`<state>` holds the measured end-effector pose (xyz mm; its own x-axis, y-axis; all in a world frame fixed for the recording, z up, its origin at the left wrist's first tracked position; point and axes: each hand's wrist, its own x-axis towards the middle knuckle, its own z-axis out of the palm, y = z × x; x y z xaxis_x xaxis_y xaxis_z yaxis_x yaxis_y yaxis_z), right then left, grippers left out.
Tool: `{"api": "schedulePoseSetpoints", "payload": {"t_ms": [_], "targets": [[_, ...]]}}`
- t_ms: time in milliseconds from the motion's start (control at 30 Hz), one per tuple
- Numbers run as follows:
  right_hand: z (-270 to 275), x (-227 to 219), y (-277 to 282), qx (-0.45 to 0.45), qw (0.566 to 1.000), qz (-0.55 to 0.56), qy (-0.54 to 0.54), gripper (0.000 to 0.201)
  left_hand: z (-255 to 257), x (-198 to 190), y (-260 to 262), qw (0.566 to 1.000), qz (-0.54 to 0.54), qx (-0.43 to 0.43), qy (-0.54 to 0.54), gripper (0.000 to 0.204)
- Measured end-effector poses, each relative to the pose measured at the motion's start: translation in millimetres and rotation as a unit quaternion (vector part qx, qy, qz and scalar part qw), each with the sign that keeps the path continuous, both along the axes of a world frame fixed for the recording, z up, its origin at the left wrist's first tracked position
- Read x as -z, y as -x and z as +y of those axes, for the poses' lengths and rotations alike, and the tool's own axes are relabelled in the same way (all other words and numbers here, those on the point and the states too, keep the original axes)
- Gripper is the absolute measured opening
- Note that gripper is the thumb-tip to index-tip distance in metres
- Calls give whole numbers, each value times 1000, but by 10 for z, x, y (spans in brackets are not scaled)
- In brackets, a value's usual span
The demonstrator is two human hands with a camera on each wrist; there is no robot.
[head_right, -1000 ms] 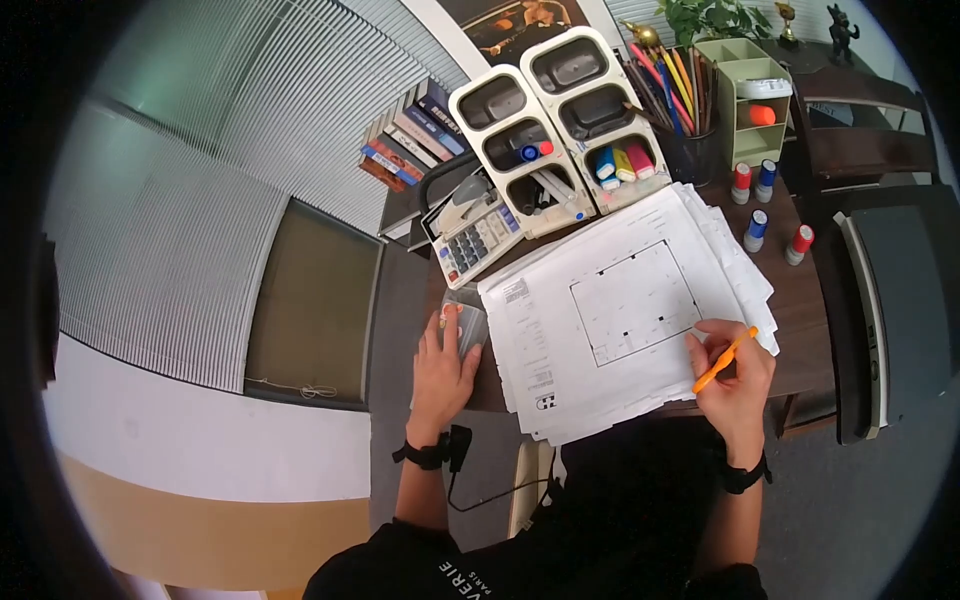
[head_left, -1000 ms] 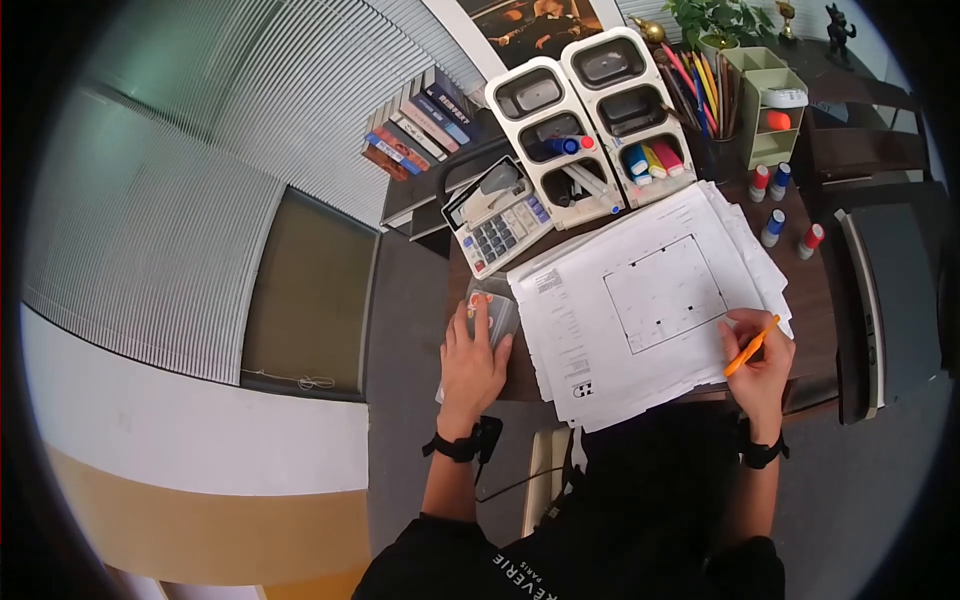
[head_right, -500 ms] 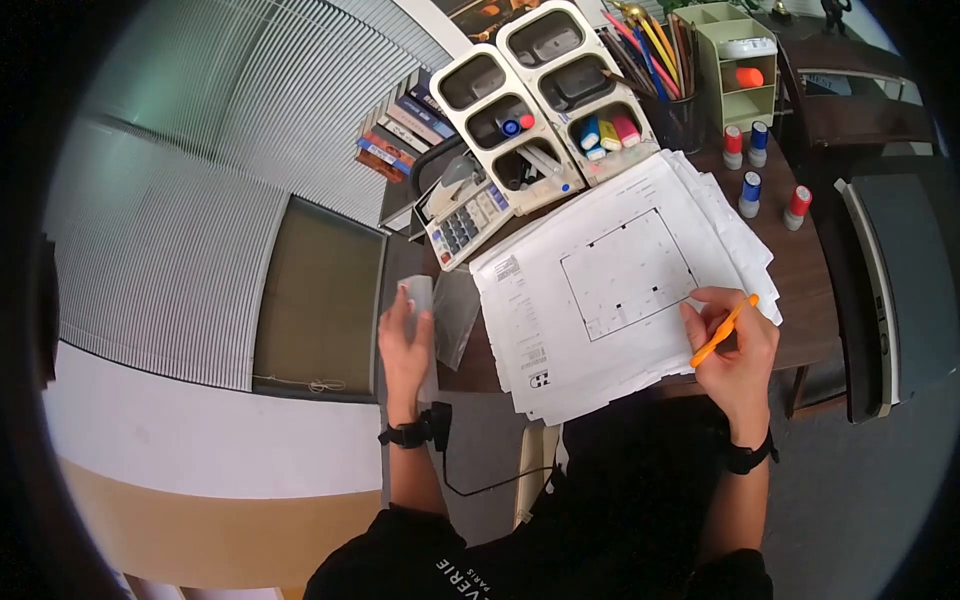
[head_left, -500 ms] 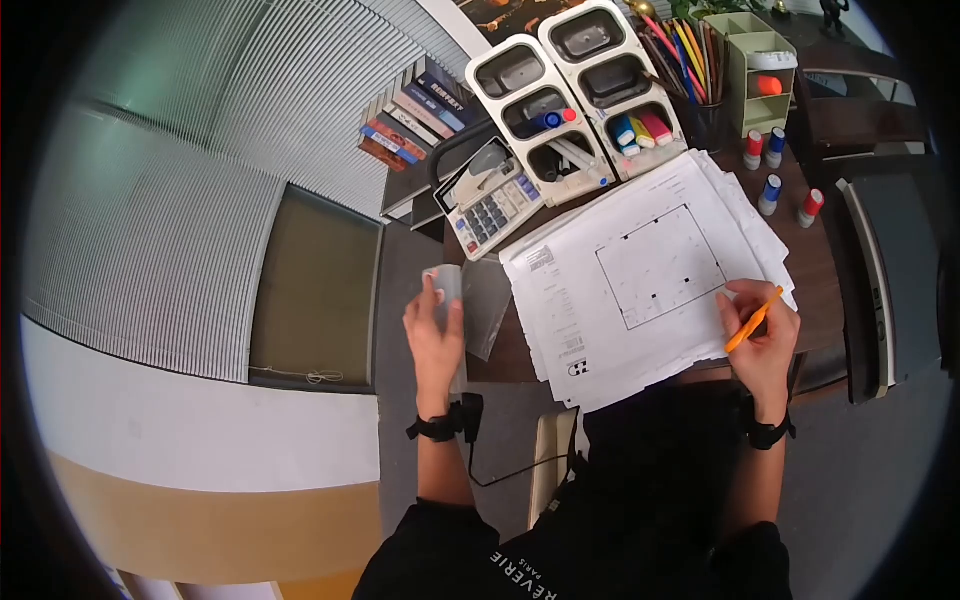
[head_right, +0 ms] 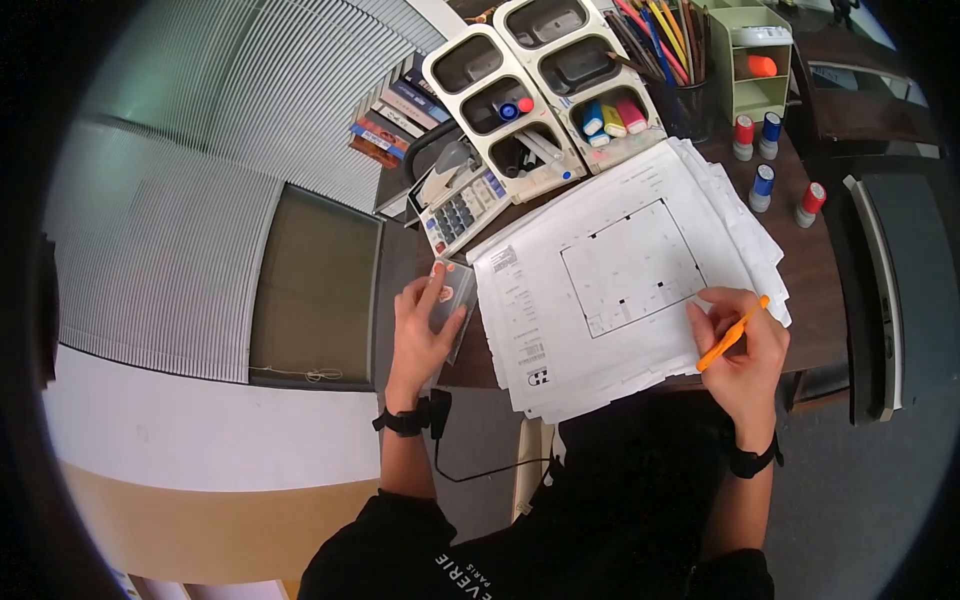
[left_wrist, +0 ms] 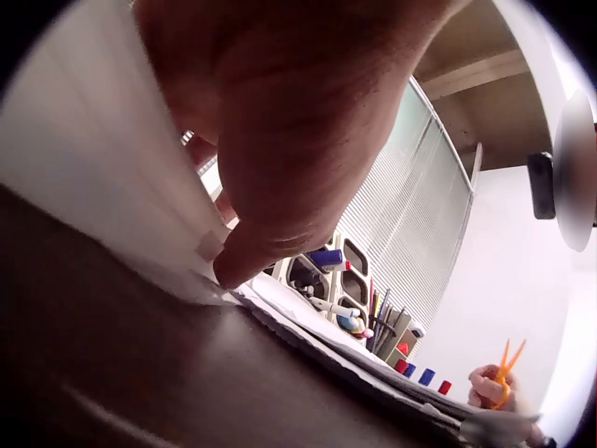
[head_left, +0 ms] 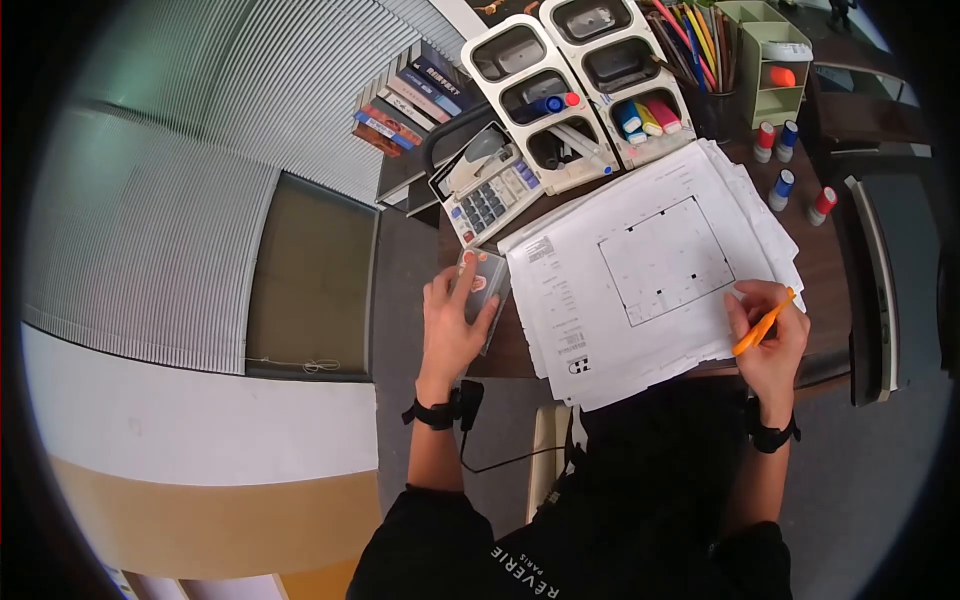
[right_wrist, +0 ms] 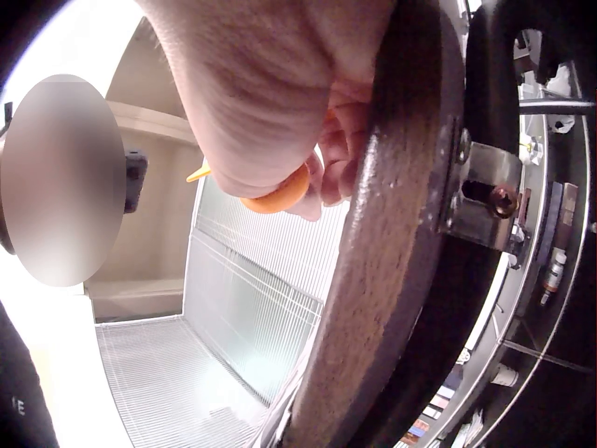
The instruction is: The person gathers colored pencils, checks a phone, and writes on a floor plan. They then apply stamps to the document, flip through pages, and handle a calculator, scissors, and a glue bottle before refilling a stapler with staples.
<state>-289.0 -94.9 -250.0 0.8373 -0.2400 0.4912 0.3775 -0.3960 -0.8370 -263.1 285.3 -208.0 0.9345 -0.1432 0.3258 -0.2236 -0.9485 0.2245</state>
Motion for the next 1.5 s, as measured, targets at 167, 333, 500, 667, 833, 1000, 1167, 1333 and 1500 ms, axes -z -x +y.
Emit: {"api": "schedulePoseSetpoints", "payload": {"t_ms": [167, 333, 500, 667, 833, 1000, 1167, 1333, 1500], "targets": [[-1, 8, -1, 6, 1000, -5, 21, 20, 4, 150, 19, 999, -10, -20, -45, 64], [1, 26, 1, 5, 1000, 17, 11, 19, -28, 193, 21, 995, -10, -63, -80, 66], [-8, 5, 4, 8, 1000, 4, 5, 19, -89, 198, 15, 994, -4, -83, -71, 67], [-3, 23, 9, -3, 1000, 14, -5, 18, -78, 227, -28, 992, 8, -99, -74, 68], [-13, 7, 3, -2, 1000, 10, -7, 17, 20, 238, -146, 986, 0, -122, -111, 68], [-12, 18, -2, -4, 1000, -2, -8, 18, 103, 99, -261, 980, 108, -151, -69, 73], [-5, 17, 9, -1, 1000, 5, -8, 18, 125, -49, -197, 981, 139, -131, -42, 80], [-20, 16, 2, -4, 1000, -5, 13, 18, 78, -71, -50, 985, 93, -148, -3, 83], [1, 9, 8, -6, 1000, 4, 2, 19, 113, -8, 91, 992, 80, -98, -15, 68]]}}
